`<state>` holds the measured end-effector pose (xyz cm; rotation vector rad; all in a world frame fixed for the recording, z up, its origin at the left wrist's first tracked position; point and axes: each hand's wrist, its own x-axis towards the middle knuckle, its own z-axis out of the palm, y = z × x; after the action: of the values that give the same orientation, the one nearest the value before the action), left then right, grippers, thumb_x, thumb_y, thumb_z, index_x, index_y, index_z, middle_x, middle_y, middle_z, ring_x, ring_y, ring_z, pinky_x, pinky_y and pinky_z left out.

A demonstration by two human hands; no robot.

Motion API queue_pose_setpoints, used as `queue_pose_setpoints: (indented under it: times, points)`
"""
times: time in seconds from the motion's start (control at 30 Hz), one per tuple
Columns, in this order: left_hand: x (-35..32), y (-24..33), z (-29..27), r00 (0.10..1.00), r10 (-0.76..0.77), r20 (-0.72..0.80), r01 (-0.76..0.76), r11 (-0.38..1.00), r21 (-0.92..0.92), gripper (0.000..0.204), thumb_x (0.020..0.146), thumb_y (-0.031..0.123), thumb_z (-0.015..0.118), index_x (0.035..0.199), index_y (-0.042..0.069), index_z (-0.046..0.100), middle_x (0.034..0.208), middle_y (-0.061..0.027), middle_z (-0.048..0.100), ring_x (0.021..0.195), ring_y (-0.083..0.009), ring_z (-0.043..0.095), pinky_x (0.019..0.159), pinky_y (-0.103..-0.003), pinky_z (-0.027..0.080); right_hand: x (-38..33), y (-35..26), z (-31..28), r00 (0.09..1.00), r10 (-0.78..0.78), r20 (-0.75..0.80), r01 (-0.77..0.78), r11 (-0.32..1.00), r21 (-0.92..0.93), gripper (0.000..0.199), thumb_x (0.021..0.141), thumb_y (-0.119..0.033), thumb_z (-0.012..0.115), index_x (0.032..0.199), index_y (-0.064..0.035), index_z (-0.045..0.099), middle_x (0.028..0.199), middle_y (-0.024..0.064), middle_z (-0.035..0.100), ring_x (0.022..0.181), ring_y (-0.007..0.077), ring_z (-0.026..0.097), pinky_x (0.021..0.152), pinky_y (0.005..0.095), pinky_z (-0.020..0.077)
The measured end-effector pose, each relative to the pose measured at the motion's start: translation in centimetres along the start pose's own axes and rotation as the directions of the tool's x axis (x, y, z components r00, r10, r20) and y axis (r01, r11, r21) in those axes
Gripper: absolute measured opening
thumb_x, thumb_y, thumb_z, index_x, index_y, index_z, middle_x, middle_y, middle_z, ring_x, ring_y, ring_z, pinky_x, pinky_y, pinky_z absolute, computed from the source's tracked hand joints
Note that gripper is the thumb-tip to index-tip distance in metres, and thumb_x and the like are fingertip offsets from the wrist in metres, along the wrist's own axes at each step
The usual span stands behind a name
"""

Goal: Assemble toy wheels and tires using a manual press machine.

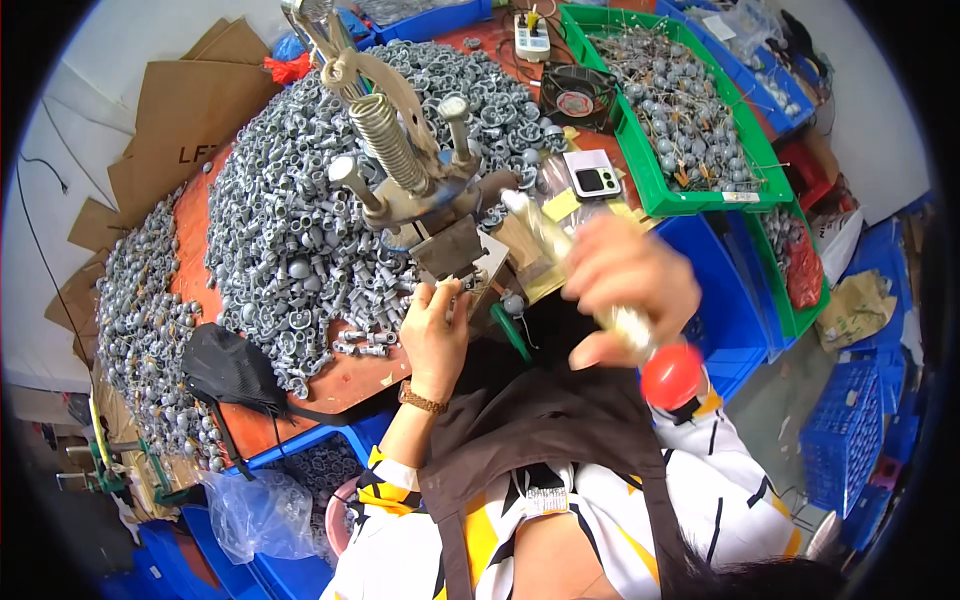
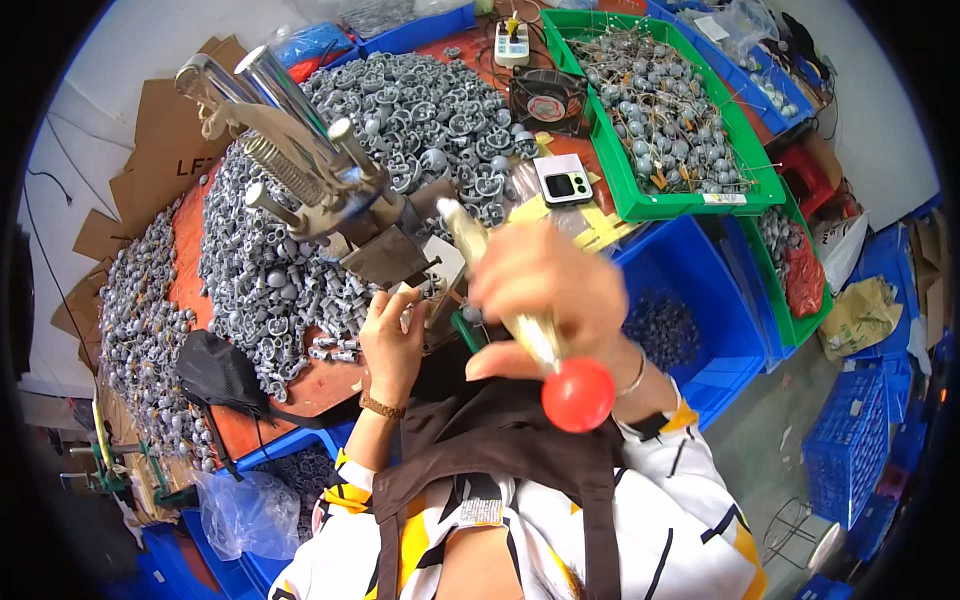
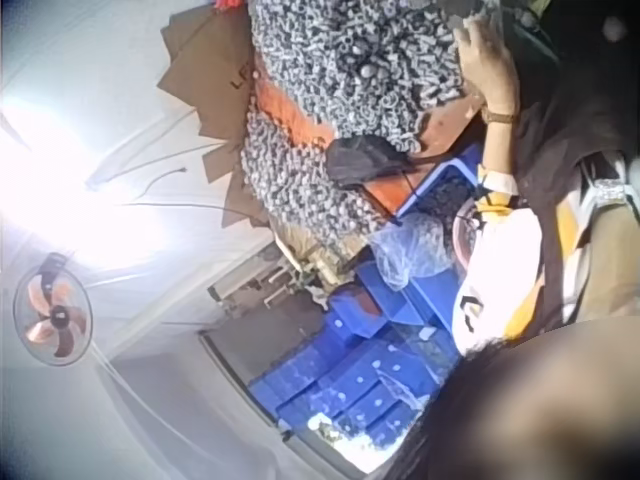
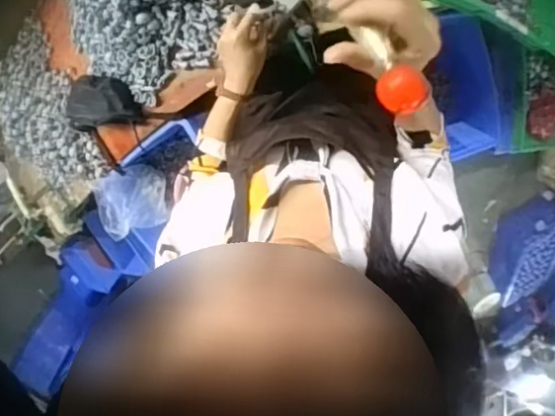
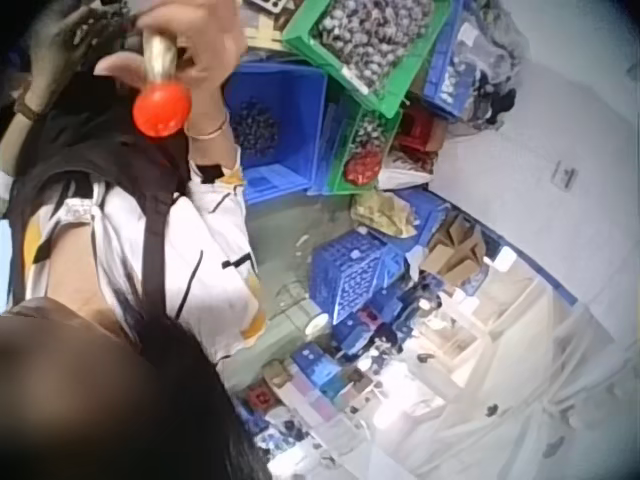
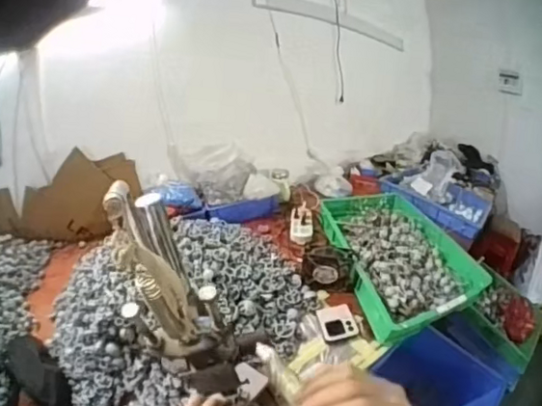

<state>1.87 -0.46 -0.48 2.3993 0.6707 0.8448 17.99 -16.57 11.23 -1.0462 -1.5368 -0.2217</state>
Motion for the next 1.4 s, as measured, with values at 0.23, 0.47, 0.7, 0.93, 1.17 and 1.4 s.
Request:
queue_pose_setpoints:
  times: [0.23,0.47,0.7,0.93,1.17,1.4]
  points:
    - [-0.5,-4.3,-4.0,0.984,-0.172,0.039,0.176,0.975,-0.133,0.023,0.088,0.006,0.065,0.11,0.0,0.065,0.089,-0.0103,0.068,0.075,-0.0155,0.064,0.065,-0.026,0.05,-4.6,5.0,4.8,0.714,0.7,-0.028,-0.658,0.656,-0.371,0.031,0.077,-0.016,0.075,0.101,-0.0042,0.06,0.084,0.0121,0.065,0.076,0.0263,0.064,0.067,0.0358,0.0492]
    - [4.4,-6.2,-2.9,0.981,0.196,-0.007,-0.187,0.946,0.263,0.021,0.075,0.001,0.068,0.095,0.0,0.062,0.102,-0.0161,0.059,0.099,-0.0358,0.054,0.084,-0.043,0.045,-8.3,4.1,7.2,0.611,0.791,0.037,-0.791,0.61,0.046,0.011,0.081,-0.004,0.069,0.09,0.0005,0.065,0.078,0.0075,0.065,0.071,0.013,0.062,0.065,0.0254,0.0487]
    - [5.2,-9.8,-1.2,0.969,0.223,0.108,-0.246,0.802,0.545,0.017,0.077,0.007,0.064,0.088,-0.005,0.063,0.112,-0.0204,0.061,0.099,-0.0351,0.056,0.085,-0.044,0.046,-8.3,-3.6,-8.1,0.535,0.787,-0.309,-0.817,0.388,-0.426,0.009,0.08,-0.005,0.07,0.086,0.0011,0.067,0.081,0.0079,0.066,0.072,0.0134,0.063,0.065,0.0259,0.0485]
    - [5.1,-9.6,-1.4,0.982,0.161,0.098,-0.188,0.845,0.501,0.02,0.076,0.002,0.064,0.095,-0.004,0.062,0.11,-0.0192,0.061,0.098,-0.0357,0.057,0.085,-0.044,0.047,-10.2,3.3,-16.9,0.488,0.635,-0.599,-0.867,0.275,-0.415,0.014,0.091,-0.013,0.063,0.091,0.0013,0.065,0.073,0.0017,0.064,0.066,0.0076,0.059,0.061,0.0236,0.0473]
    - [4.3,-8.5,-3.8,0.979,0.199,-0.051,-0.169,0.919,0.357,0.015,0.082,0.007,0.069,0.088,-0.001,0.058,0.11,-0.0181,0.062,0.101,-0.0356,0.058,0.085,-0.042,0.048,-10.6,19.4,-23.0,0.369,0.663,-0.651,-0.81,-0.115,-0.576,0.026,0.083,-0.029,0.07,0.092,-0.0043,0.07,0.079,0.0083,0.071,0.074,0.0237,0.067,0.067,0.0352,0.0505]
    - [0.3,-5.8,-2.1,0.94,-0.327,0.102,0.322,0.74,-0.591,0.031,0.086,-0.001,0.068,0.116,-0.004,0.062,0.105,-0.0043,0.065,0.091,-0.0103,0.061,0.082,-0.023,0.049,1.3,16.9,-22.9,0.564,0.406,-0.719,-0.689,0.711,-0.139,0.018,0.094,-0.022,0.061,0.09,-0.0071,0.071,0.068,-0.0026,0.059,0.055,0.0021,0.047,0.047,0.017,0.0324]
